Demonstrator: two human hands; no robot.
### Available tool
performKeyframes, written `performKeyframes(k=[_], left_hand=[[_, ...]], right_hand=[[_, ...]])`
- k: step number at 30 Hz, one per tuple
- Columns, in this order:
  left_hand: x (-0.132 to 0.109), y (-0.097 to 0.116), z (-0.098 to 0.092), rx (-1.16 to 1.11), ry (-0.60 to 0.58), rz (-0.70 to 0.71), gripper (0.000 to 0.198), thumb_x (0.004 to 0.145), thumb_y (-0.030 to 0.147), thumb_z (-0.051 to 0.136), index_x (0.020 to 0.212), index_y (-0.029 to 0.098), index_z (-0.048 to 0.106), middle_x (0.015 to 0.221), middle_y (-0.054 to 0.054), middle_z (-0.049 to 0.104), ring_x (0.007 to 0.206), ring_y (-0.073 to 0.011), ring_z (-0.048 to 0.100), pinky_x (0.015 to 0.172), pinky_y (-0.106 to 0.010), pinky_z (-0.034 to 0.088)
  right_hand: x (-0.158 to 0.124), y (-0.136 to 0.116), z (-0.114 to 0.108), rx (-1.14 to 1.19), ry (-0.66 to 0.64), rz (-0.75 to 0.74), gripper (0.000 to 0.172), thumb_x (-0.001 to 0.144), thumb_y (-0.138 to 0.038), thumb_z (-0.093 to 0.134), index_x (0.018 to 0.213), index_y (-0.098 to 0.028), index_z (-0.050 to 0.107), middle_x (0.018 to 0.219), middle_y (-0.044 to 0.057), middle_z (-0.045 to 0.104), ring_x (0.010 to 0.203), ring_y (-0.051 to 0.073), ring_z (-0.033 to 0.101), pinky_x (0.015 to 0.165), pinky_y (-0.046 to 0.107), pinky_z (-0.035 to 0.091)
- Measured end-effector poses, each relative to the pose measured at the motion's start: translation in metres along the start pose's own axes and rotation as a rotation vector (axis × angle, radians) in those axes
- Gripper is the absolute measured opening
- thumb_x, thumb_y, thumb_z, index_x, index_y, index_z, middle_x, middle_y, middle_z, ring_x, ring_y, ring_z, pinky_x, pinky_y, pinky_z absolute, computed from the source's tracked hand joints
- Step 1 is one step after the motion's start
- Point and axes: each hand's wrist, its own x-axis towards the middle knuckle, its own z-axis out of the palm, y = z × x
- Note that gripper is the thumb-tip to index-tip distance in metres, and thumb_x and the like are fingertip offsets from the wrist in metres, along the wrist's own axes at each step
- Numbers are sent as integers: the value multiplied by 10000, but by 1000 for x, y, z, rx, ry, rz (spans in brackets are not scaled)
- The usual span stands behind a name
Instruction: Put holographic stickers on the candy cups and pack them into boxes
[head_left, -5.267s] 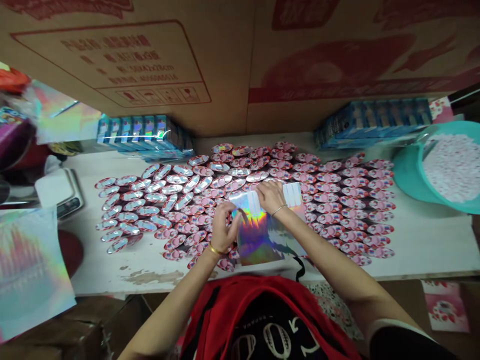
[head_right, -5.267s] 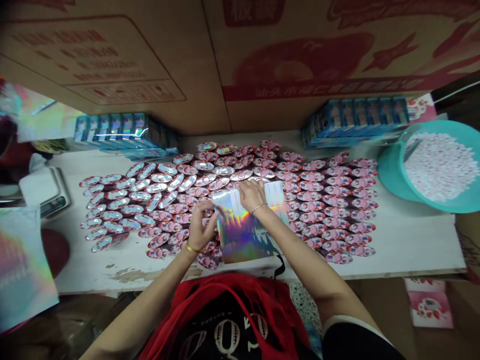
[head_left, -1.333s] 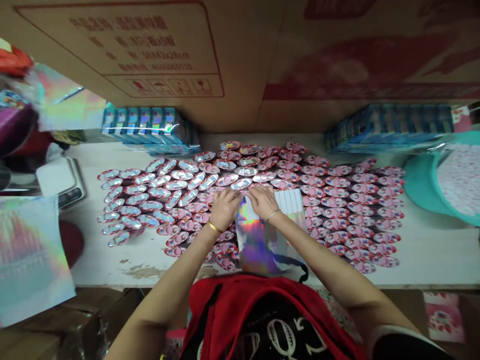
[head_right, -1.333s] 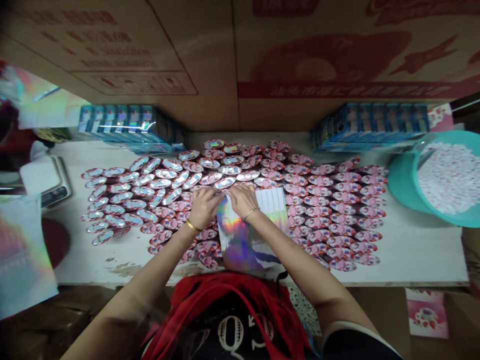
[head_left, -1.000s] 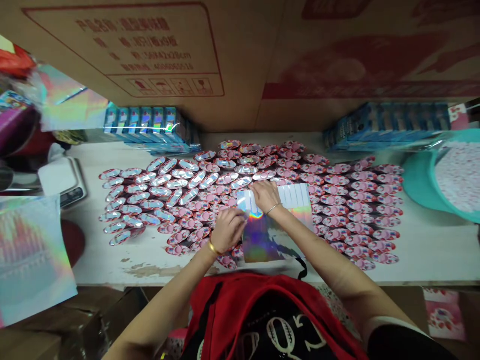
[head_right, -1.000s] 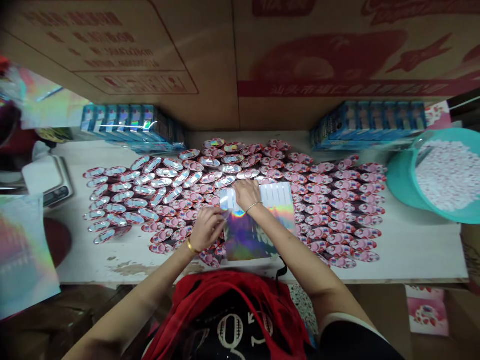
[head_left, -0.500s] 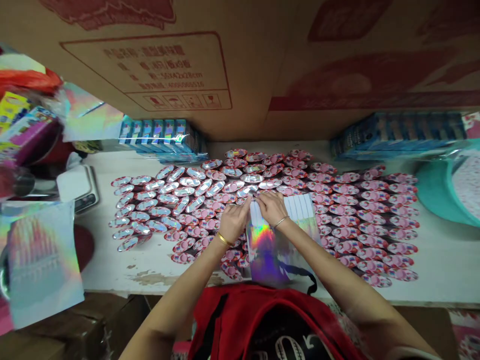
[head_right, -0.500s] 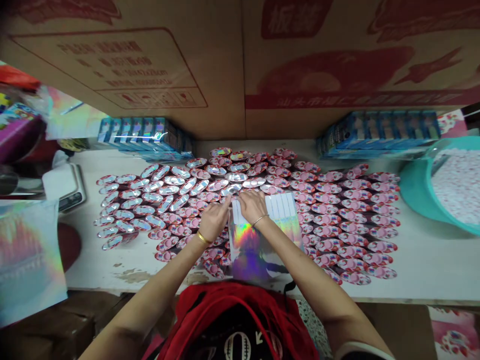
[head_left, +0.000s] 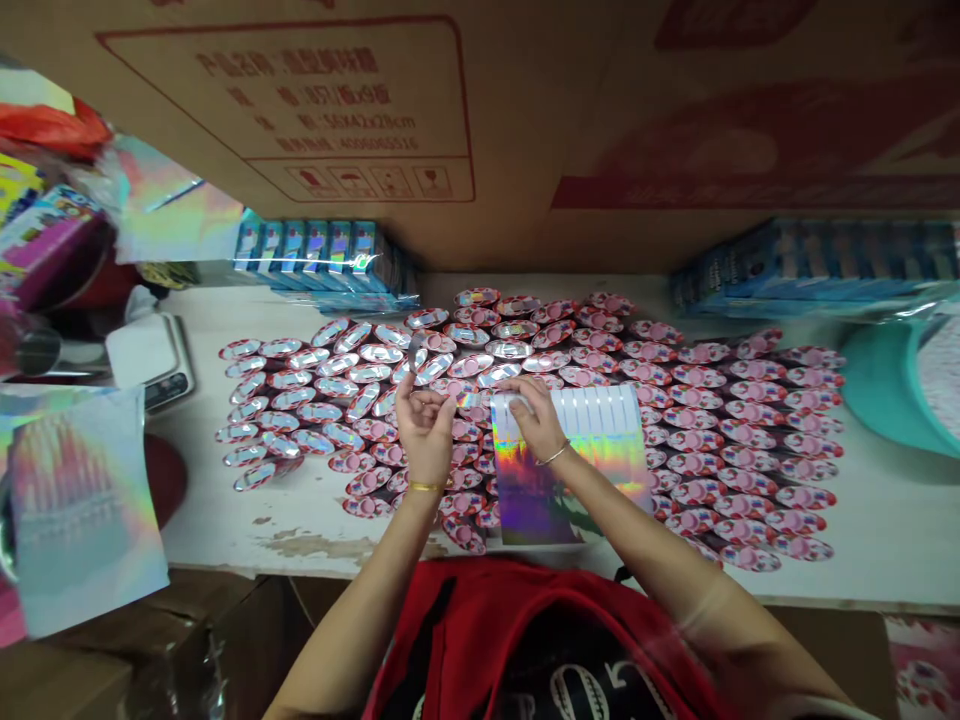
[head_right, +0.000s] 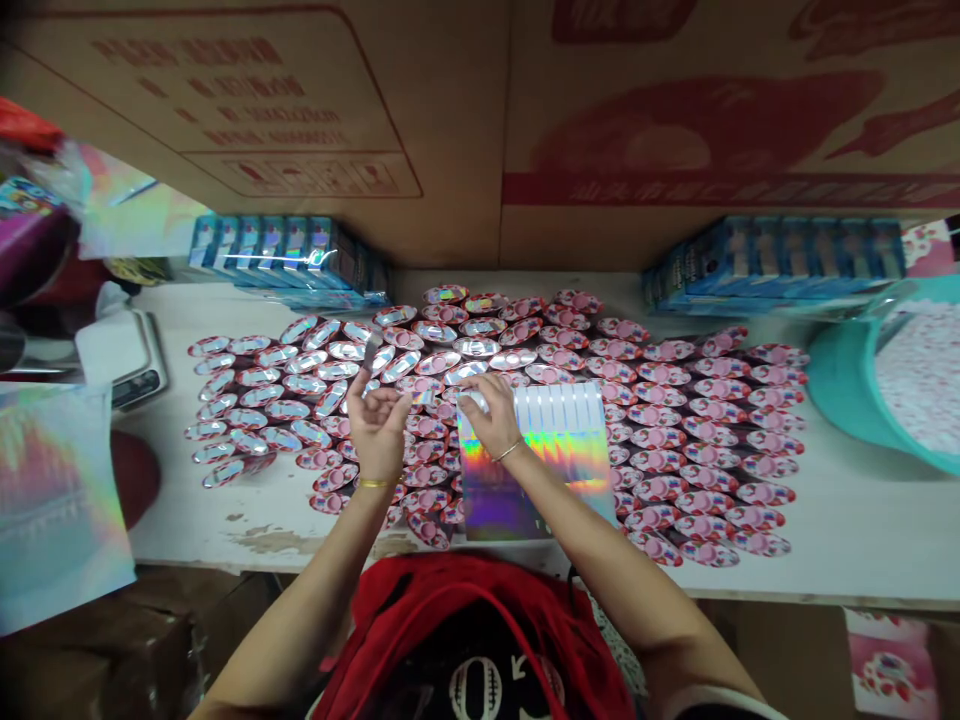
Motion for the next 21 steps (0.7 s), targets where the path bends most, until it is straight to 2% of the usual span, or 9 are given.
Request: performKeyframes(k=[4, 8, 11, 15, 21], left_hand=[[9, -11, 3, -26, 25, -53, 693, 712, 349, 762, 1311, 234, 432, 796, 29, 522, 646, -70, 525, 625, -191, 444], [15, -23, 4, -26, 16, -94, 685, 717, 331, 752, 1313, 223, 431, 785, 32, 545, 613, -68, 522, 605, -196, 432], [26, -33, 8, 22, 16, -76, 700, 736, 306, 725, 1348, 213, 399, 765, 34, 569, 620, -81, 540, 616, -208, 437], [45, -47, 16, 195, 43, 34, 698, 750, 221, 669, 1382, 182, 376, 720, 42, 573, 680, -104, 562, 745, -252, 461], [57, -59, 22, 553, 84, 74, 698, 739, 168, 627, 1395, 195, 389, 748, 34, 617, 746, -136, 591, 899, -352, 397]], right_hand=[[8, -9, 22, 196, 17, 192, 325, 831, -536, 584, 764, -218, 589, 764, 16, 610, 740, 168, 553, 743, 306, 453], [21, -5, 28, 195, 34, 213, 263, 858, -415, 542, 689, -213, 550, 656, -20, 538, 630, 134, 485, 660, 276, 410], [36, -3, 24, -54, 53, 154, 214, 861, -332, 531, 695, -208, 585, 695, -6, 579, 706, 150, 518, 742, 301, 378], [58, 1, 25, -433, 36, 55, 199, 874, -300, 534, 725, -207, 627, 797, 26, 635, 872, 195, 525, 839, 347, 307], [73, 15, 34, -686, -37, -71, 177, 883, -268, 516, 777, -195, 637, 883, 62, 638, 927, 222, 492, 861, 371, 275]])
